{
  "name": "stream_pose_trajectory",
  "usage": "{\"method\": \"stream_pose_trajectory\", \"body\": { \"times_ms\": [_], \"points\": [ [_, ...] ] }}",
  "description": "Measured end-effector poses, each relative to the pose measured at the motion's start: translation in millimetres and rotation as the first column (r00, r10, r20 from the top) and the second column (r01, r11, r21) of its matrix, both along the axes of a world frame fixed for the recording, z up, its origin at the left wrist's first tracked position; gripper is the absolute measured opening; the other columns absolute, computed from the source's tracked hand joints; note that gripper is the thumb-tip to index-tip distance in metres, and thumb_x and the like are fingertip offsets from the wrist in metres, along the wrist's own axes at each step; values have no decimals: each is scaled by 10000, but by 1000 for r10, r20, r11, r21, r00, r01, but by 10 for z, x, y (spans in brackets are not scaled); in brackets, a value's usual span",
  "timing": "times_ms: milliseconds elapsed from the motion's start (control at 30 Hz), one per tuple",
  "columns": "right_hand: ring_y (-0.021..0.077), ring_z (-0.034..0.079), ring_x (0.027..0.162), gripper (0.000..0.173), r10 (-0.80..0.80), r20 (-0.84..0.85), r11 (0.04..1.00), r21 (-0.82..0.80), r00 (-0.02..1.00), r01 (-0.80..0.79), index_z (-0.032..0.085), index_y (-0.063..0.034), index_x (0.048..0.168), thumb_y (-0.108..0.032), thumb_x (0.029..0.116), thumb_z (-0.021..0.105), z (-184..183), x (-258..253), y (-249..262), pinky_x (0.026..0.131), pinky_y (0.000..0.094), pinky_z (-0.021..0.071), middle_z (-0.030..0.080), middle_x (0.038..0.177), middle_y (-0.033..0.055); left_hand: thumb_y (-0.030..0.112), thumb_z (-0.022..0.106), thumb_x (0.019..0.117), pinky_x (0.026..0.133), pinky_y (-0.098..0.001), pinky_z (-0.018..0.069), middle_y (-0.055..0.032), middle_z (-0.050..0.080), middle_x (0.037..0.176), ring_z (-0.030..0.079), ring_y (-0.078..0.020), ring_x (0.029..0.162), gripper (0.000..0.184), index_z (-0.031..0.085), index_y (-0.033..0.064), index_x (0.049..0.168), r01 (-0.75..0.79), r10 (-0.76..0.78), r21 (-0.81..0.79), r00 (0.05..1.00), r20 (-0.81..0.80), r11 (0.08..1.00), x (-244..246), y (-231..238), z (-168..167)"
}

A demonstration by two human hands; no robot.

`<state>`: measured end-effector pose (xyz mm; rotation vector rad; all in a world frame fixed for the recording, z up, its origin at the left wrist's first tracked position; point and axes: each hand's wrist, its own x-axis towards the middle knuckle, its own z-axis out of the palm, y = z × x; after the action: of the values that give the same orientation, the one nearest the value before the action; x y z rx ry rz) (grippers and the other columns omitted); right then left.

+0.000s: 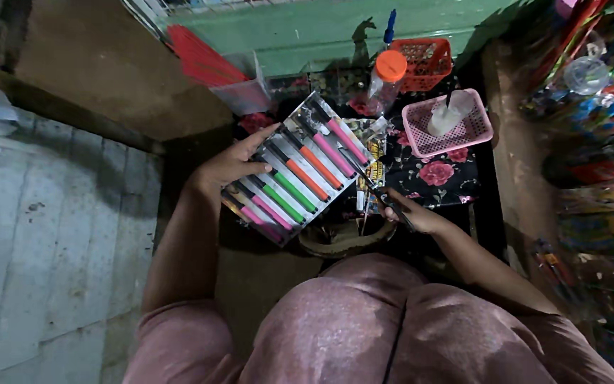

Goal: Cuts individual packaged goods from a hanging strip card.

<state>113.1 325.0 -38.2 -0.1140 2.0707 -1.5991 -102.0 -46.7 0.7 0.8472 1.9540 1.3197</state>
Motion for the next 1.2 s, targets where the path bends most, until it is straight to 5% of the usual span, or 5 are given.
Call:
{"method": "stream_pose_trajectory", "body": {
  "times_ms": [100,367,600,1000,1200],
  "points": [
    [107,617,884,681,-5,0,995,104,1000,5,439,-30,1454,-353,914,699,-139,29,185,824,339,541,644,1036,71,76,625,875,1153,-262,383,-59,340,1632,414,-86,1424,874,198,146,1635,-87,87,24,996,6,996,-43,-154,-36],
    [502,660,1086,589,-371,88,695,687,925,213,480,-102,1473,-181,941,720,-1274,-42,36,920,692,508,674,1176,292,87,576,911,1122,-247,422,-79,361,1611,454,-67,1389,845,152,161,1639,-312,309,-32,948,-72,950,84,-733,-306],
    [494,654,1112,598,-344,111,616,776,932,135,463,-152,1512,-176,956,684,-1894,-359,-329,894,693,511,676,1217,263,-8,613,928,1117,-515,399,-138,352,1617,423,-297,1425,879,167,227,1647,-513,552,-364,834,4,778,511,-871,-689],
    [481,590,1234,537,-446,-123,585,710,887,392,517,-42,1438,-166,947,697,-2084,-373,-302,1010,645,483,626,1302,284,61,630,936,1034,-381,490,-112,444,1545,545,-162,1281,819,220,220,1627,-511,593,-376,793,139,773,1082,-810,-836],
    [473,630,1183,532,-366,5,636,731,931,246,461,-103,1488,-219,997,629,-1995,-658,-125,940,664,508,635,1312,256,175,639,870,952,-344,540,-116,479,1498,599,-131,1184,885,187,252,1628,-574,653,-380,748,116,725,1625,-745,-678]
  ]
}}
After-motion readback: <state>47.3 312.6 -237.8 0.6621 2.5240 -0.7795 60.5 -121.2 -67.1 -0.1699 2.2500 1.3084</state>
